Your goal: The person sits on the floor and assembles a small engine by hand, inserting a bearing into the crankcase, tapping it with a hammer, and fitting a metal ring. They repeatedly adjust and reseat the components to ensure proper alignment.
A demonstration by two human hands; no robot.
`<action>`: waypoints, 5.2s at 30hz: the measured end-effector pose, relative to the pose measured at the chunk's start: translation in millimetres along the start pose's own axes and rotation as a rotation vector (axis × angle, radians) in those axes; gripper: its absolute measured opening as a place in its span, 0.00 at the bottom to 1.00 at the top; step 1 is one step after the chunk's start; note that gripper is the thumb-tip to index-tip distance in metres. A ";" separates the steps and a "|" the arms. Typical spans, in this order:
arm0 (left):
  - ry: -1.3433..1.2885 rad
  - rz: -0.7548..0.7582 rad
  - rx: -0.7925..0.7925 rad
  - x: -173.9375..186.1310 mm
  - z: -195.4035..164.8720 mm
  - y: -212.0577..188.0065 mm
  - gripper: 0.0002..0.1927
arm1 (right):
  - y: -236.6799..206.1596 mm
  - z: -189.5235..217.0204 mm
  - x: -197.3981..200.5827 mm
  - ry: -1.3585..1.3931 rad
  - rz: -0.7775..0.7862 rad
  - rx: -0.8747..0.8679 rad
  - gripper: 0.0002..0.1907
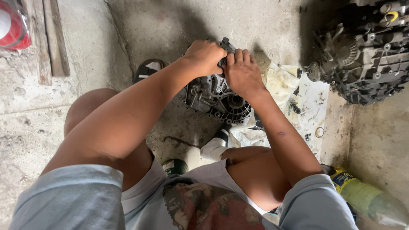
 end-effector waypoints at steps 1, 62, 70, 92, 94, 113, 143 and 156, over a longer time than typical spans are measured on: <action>-0.004 0.000 0.005 -0.5 -0.2 -0.8 0.19 | 0.5 0.7 -1.4 -0.008 0.028 -0.011 0.19; -0.013 0.167 0.111 15.4 2.2 -5.9 0.26 | 20.2 16.8 38.3 -0.088 0.446 -0.136 0.25; -0.036 0.139 0.077 15.4 3.9 -8.7 0.27 | 28.0 36.2 36.3 -0.067 0.457 -0.442 0.27; 0.220 0.394 0.079 25.5 12.0 -19.0 0.41 | 3.5 3.3 38.9 0.064 0.278 -0.099 0.28; 0.250 0.439 0.106 26.6 15.2 -18.1 0.40 | 10.4 2.7 42.1 -0.060 0.294 -0.006 0.26; 0.191 0.465 0.222 35.5 12.6 -22.2 0.24 | 20.8 24.9 55.3 -0.132 0.556 -0.096 0.19; 0.438 -0.049 -0.315 -27.8 -27.6 -18.9 0.39 | -475.2 -153.9 -9.0 0.367 -0.478 -1.259 0.17; 0.498 0.075 -0.256 -30.2 -27.7 -18.8 0.29 | -509.9 43.1 -197.3 0.745 -0.073 -1.574 0.15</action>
Point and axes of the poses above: each hand's wrist, its own y-axis towards the middle knuckle, its own x-axis out of the back of the hand, z = x × y, the point moved 1 cm from there along y, towards the middle knuckle, and after that the axes turned 7 degrees about -z, right-handed, at the moved point
